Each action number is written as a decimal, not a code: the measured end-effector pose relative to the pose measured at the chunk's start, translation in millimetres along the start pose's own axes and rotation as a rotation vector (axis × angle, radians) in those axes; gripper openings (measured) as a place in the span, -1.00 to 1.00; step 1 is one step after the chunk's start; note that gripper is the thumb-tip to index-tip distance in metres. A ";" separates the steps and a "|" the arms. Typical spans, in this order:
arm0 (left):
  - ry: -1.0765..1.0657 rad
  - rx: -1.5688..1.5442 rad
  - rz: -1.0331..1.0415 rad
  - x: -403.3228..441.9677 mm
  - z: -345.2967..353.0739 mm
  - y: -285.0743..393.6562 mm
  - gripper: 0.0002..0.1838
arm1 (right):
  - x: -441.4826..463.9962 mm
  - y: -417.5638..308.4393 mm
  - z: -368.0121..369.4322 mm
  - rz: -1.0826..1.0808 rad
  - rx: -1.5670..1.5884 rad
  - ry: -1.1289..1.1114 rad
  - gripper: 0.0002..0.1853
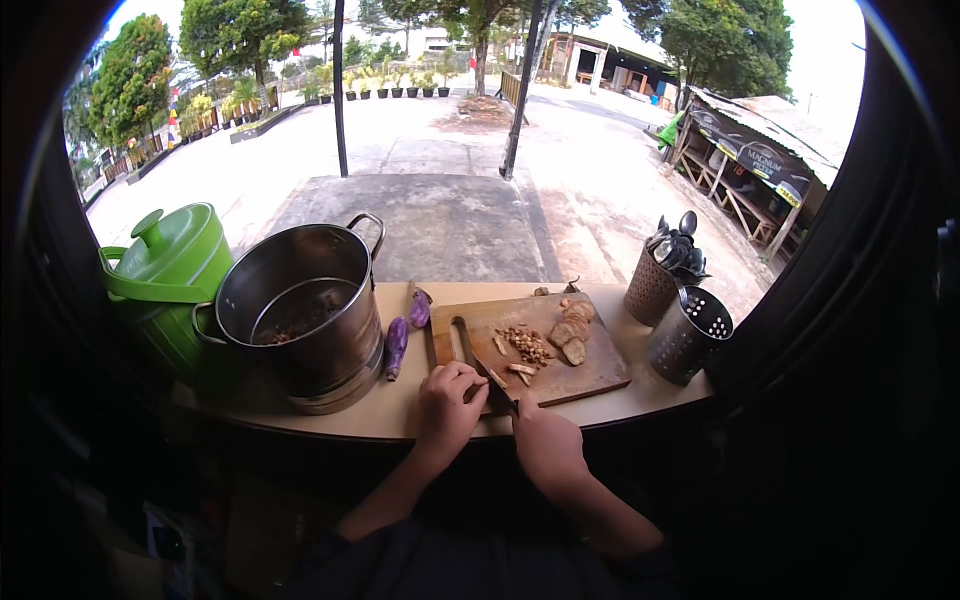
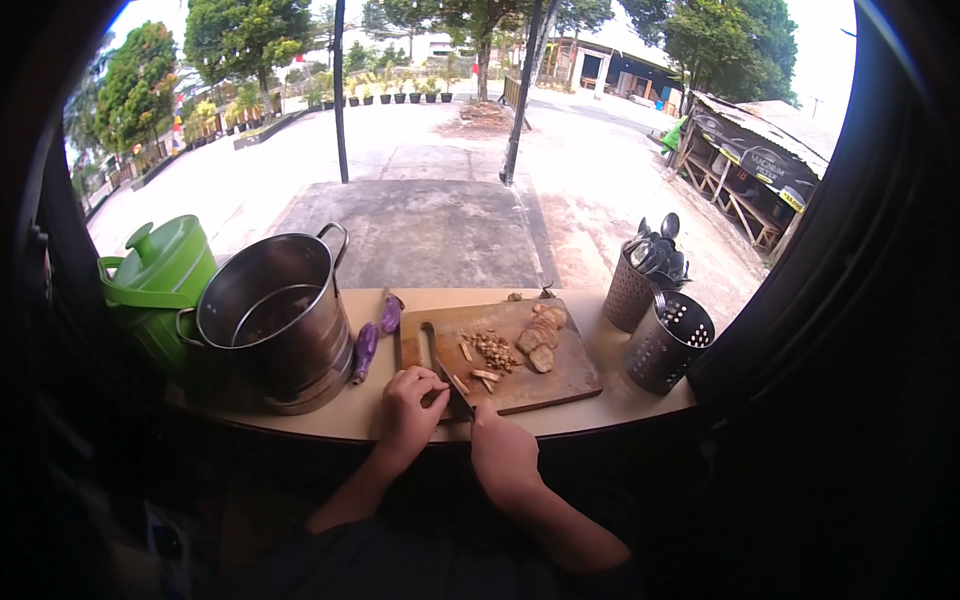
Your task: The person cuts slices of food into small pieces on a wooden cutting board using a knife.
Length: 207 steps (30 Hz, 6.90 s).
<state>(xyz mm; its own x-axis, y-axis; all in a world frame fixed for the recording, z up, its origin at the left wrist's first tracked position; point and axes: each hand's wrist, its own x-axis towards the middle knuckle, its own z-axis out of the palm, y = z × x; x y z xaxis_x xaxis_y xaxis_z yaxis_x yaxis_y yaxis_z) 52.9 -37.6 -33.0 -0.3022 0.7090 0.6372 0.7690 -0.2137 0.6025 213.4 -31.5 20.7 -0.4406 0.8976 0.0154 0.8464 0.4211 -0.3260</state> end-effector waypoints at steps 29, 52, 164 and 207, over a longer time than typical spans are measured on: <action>-0.435 0.085 0.462 46.7 -22.3 -6.1 -0.73 | 2.6 41.5 -4.2 -0.081 0.105 0.210 -0.67; -0.548 0.028 0.344 51.3 -14.6 -22.8 -0.87 | 48.5 140.2 15.3 -0.076 1.036 0.512 -0.73; -0.312 -0.016 0.095 24.6 -11.4 -9.0 -0.83 | 17.2 2.9 1.3 0.077 0.122 0.062 -0.63; -0.227 -0.116 0.104 20.2 -11.0 -15.0 -0.75 | -6.8 0.1 1.8 0.049 0.106 0.101 -0.62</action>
<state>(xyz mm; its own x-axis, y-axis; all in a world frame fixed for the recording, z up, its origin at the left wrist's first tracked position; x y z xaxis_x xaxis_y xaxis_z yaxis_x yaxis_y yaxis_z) 29.1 -27.5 -23.9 -0.0808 0.8090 0.5822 0.7156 -0.3595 0.5989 216.0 -37.8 18.9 -0.3628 0.9274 0.0906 0.8275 0.3654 -0.4263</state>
